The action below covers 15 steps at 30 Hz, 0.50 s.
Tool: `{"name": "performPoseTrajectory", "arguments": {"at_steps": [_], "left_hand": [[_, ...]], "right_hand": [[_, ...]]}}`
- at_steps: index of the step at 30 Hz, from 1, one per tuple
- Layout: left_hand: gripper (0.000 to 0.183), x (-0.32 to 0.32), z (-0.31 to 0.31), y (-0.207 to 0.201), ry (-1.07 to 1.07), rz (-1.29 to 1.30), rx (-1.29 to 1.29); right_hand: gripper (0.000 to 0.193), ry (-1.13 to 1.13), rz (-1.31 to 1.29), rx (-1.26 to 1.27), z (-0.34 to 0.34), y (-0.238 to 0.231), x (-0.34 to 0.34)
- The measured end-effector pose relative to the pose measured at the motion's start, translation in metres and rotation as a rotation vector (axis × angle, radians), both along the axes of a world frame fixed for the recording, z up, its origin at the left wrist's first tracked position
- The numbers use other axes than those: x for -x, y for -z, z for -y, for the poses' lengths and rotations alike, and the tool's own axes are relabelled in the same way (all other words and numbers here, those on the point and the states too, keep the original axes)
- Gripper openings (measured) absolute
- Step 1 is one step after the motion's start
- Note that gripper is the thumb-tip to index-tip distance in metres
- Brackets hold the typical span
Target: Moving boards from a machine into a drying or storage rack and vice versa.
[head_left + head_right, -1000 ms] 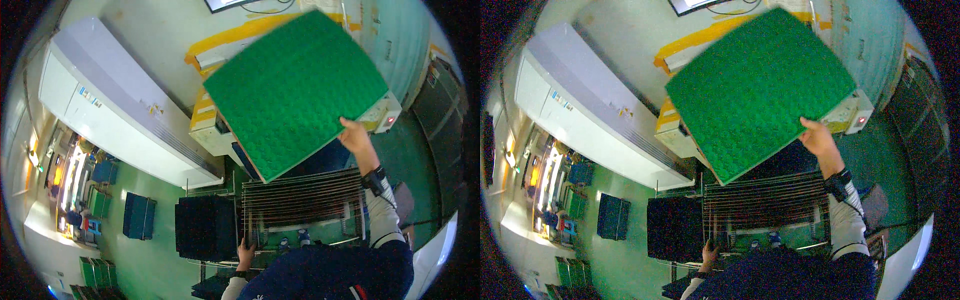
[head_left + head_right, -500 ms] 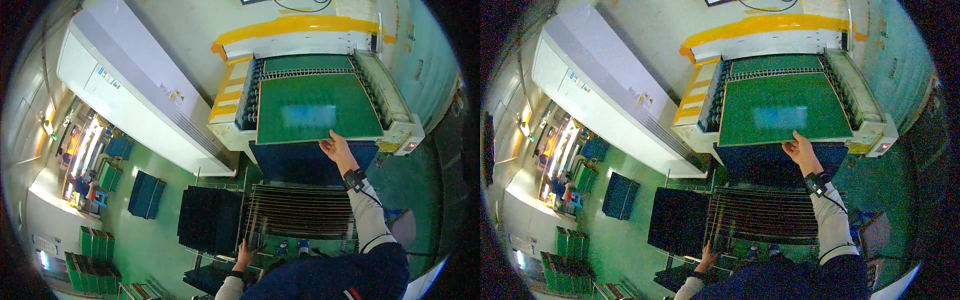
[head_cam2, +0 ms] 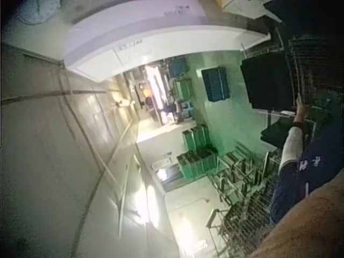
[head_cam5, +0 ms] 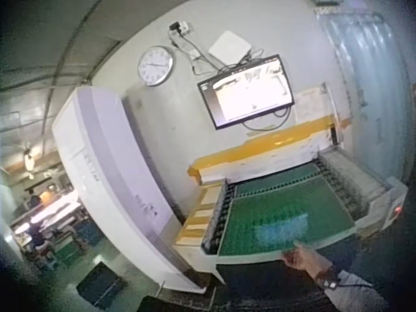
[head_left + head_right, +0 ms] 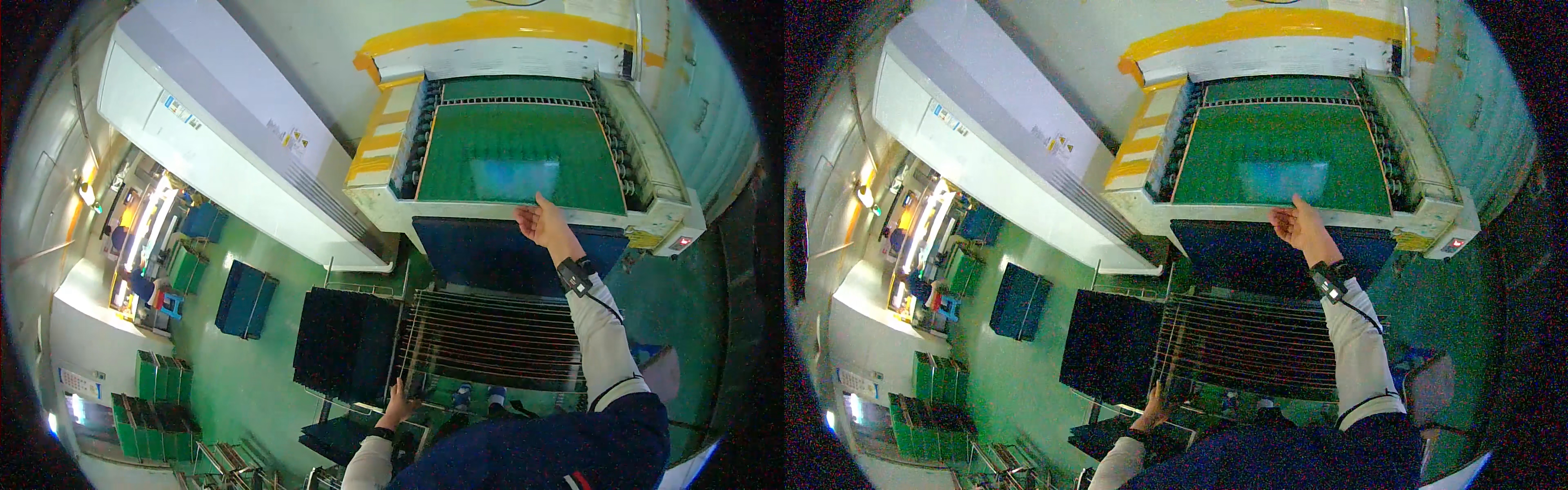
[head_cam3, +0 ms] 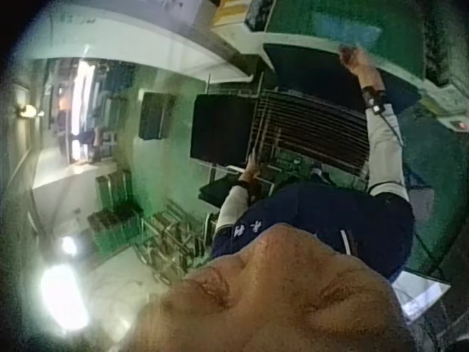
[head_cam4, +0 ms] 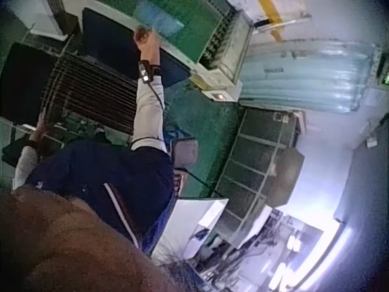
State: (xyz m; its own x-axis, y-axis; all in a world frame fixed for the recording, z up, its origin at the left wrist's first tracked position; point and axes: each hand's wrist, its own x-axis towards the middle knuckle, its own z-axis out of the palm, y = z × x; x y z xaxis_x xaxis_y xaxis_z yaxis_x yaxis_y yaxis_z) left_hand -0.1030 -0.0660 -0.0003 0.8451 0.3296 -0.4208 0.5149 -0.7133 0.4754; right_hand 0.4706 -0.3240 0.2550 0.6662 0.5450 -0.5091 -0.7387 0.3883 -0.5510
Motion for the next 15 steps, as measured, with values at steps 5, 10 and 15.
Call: {"name": "performPoseTrajectory", "arguments": {"at_steps": [5, 10, 15], "left_hand": [[0.114, 0.019, -0.003, 0.027, 0.064, -0.034, -0.157], [0.118, -0.010, 0.008, 0.002, -0.037, -0.015, 0.041], [0.117, 0.016, -0.005, 0.038, 0.117, 0.031, -0.224]], "right_hand": [[0.049, -0.030, 0.016, 0.015, -0.012, 0.004, 0.004], [0.043, -0.045, 0.191, 0.082, 0.002, 0.004, -0.001], [0.034, 0.063, 0.471, 0.344, -0.007, -0.017, 0.012]]}}
